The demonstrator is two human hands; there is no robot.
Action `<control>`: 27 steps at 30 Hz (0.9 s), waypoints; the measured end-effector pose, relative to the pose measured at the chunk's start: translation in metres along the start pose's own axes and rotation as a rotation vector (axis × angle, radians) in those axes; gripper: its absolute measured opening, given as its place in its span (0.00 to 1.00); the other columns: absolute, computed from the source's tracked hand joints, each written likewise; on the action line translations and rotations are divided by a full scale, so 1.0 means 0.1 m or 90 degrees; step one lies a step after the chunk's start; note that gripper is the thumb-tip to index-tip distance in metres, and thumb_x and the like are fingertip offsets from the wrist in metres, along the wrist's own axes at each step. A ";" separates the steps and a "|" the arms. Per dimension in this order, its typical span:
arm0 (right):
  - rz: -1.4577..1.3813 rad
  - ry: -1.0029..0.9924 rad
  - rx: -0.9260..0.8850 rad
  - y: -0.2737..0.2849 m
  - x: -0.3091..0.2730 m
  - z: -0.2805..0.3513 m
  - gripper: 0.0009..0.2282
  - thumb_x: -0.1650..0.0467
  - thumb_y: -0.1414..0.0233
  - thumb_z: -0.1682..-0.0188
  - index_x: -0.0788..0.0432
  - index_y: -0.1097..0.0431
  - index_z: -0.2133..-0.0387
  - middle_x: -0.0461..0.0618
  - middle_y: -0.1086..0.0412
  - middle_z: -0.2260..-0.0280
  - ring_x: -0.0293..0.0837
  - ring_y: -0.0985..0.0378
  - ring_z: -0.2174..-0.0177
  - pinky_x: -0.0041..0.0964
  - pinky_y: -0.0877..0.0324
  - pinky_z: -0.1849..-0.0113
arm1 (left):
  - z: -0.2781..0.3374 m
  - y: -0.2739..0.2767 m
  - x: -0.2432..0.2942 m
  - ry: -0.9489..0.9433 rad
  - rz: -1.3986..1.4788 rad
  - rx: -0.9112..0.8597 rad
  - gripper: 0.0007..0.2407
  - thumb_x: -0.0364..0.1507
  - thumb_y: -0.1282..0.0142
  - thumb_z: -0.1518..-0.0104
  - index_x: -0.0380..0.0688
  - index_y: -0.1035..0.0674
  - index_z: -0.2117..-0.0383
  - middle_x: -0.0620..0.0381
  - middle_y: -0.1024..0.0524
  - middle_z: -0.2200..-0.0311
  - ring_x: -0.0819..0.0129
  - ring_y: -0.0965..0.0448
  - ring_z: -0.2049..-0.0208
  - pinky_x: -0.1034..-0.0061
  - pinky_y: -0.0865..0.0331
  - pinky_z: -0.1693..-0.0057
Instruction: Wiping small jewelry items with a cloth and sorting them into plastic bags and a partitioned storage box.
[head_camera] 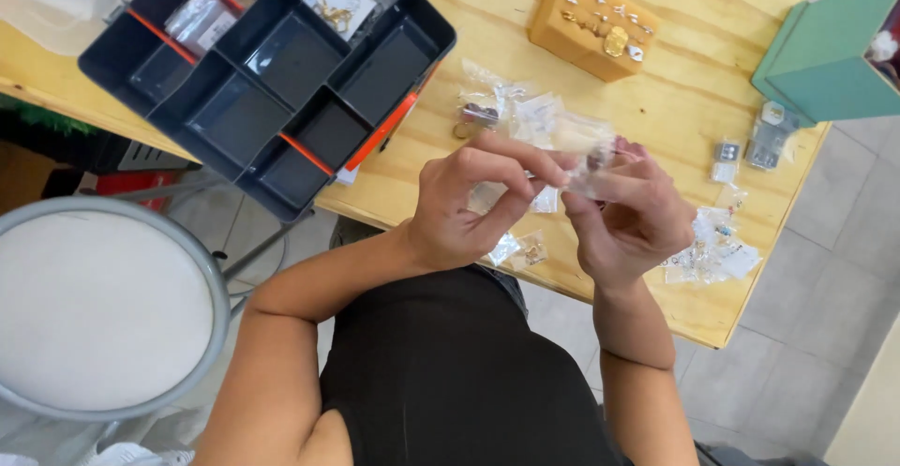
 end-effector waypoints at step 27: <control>0.105 0.119 -0.492 -2.35 0.26 -1.32 0.18 0.74 0.33 0.45 0.68 0.32 0.47 0.65 0.31 0.50 0.50 0.22 0.59 0.37 0.22 0.59 | -0.19 2.25 0.76 0.260 -0.248 0.158 0.22 0.45 0.53 0.31 0.43 0.33 0.40 0.51 0.29 0.39 0.63 0.23 0.42 0.70 0.32 0.35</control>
Point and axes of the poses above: each hand's wrist, its own z-axis away from the middle knuckle, its own y-axis out of the back of the hand, x = y × z, the point moved 2 cm from there along -z, towards the middle knuckle
